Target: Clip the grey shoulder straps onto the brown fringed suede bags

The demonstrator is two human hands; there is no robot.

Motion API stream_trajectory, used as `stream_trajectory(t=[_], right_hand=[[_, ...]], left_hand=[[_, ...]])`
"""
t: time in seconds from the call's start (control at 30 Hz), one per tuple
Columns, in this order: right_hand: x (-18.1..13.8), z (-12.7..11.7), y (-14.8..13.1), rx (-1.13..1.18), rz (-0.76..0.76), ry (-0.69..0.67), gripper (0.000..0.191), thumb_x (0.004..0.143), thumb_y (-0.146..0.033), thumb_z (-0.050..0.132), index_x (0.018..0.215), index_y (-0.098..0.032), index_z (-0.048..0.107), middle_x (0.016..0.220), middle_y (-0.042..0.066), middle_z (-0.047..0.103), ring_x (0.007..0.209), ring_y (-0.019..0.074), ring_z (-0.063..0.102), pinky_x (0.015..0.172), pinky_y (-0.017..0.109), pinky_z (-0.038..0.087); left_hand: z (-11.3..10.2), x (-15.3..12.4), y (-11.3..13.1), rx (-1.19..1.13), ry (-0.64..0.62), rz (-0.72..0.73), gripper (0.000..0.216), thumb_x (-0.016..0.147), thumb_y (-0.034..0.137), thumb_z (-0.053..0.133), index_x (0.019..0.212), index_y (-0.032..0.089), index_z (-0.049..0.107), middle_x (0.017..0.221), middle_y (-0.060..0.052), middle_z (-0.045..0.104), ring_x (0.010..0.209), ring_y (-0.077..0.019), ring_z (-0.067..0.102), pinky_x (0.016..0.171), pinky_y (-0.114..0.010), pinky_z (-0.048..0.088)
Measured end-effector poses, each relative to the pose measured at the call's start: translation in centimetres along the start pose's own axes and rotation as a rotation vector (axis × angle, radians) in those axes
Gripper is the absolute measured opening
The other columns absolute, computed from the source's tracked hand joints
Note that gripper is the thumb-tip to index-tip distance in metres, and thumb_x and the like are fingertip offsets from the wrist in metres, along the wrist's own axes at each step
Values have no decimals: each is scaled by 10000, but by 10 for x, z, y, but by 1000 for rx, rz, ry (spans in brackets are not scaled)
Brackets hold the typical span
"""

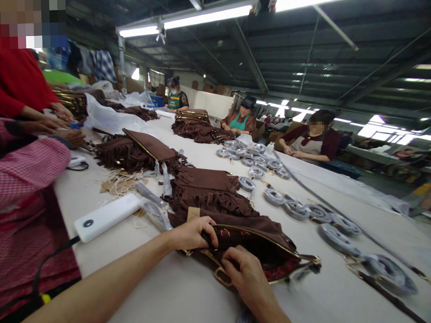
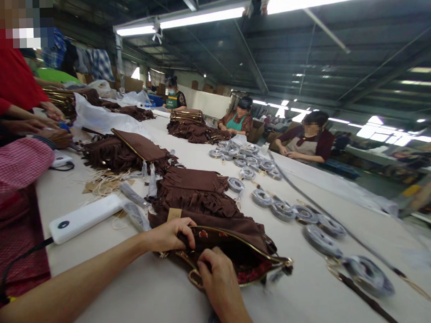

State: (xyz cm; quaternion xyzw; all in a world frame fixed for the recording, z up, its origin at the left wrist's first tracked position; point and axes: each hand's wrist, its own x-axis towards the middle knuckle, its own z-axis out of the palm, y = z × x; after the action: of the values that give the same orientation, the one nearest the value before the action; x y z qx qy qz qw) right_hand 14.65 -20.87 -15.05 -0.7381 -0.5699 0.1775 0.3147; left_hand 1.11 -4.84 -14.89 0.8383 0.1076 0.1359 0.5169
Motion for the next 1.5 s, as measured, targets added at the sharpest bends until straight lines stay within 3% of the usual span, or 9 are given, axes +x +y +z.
stream_trajectory(t=[0.17, 0.43, 0.6, 0.73, 0.9, 1.1, 1.27, 1.37, 1.5], right_hand=[[2, 6, -10, -135, -57, 51, 127, 794, -118, 537, 727, -222, 567, 700, 3, 640, 655, 174, 604, 606, 247, 369], [11, 16, -15, -491, -128, -17, 132, 842, -123, 580, 930, -216, 610, 805, 27, 719, 674, 187, 681, 547, 237, 361], [8, 27, -13, -730, -214, 45, 173, 866, -69, 528, 863, -200, 641, 777, 50, 709, 661, 193, 686, 506, 257, 318], [7, 29, -10, -750, -224, 77, 220, 860, -39, 488, 867, -190, 647, 763, 54, 696, 623, 192, 674, 498, 266, 304], [11, 20, 0, -462, -336, 93, 230, 909, -125, 419, 792, -179, 609, 737, 43, 647, 633, 154, 622, 557, 228, 356], [13, 11, 9, 84, -283, 180, 205, 903, -270, 474, 720, -200, 533, 660, -28, 532, 609, 123, 516, 589, 199, 381], [14, 11, 8, 221, -221, 174, 236, 892, -323, 494, 695, -198, 526, 638, -42, 481, 603, 121, 468, 573, 208, 361], [12, 8, 4, 239, -202, 172, 235, 884, -313, 494, 689, -193, 547, 635, -38, 503, 604, 125, 475, 578, 220, 357], [10, -9, -4, 325, -178, 92, 115, 833, -250, 548, 749, -191, 600, 697, -18, 595, 658, 137, 523, 623, 232, 386]], left_hand=[[1, 2, -1, -165, 27, -73, 285, 544, 62, 610, 730, 213, 764, 1035, -12, 579, 981, -190, 537, 914, -259, 414], [5, 3, -8, -291, 40, -130, 346, 494, 65, 547, 738, 201, 752, 1025, -8, 582, 996, -206, 523, 899, -279, 426], [9, 4, -5, -381, 111, -205, 347, 493, 73, 499, 725, 175, 735, 1019, -27, 593, 982, -211, 529, 844, -277, 442], [14, 4, -4, -352, 161, -251, 339, 496, 76, 472, 716, 158, 716, 919, -35, 611, 914, -209, 544, 746, -272, 457], [14, 3, -6, -277, 198, -170, 294, 519, 62, 473, 687, 155, 696, 912, -32, 597, 924, -204, 550, 846, -294, 442], [5, -8, 11, 91, 171, 133, 398, 598, 3, 451, 833, 190, 712, 1163, -47, 533, 1124, -203, 502, 1034, -318, 333], [21, -9, 28, 265, 295, 132, 141, 739, 107, 584, 734, 192, 697, 1057, -45, 606, 1033, -204, 533, 926, -302, 396], [35, -4, 31, 377, 415, 154, 176, 758, 79, 549, 649, 178, 646, 922, -43, 627, 942, -192, 537, 833, -294, 412], [40, -3, 41, 541, 482, 253, 154, 707, 46, 551, 632, 171, 600, 994, -53, 616, 986, -213, 508, 866, -334, 394]])
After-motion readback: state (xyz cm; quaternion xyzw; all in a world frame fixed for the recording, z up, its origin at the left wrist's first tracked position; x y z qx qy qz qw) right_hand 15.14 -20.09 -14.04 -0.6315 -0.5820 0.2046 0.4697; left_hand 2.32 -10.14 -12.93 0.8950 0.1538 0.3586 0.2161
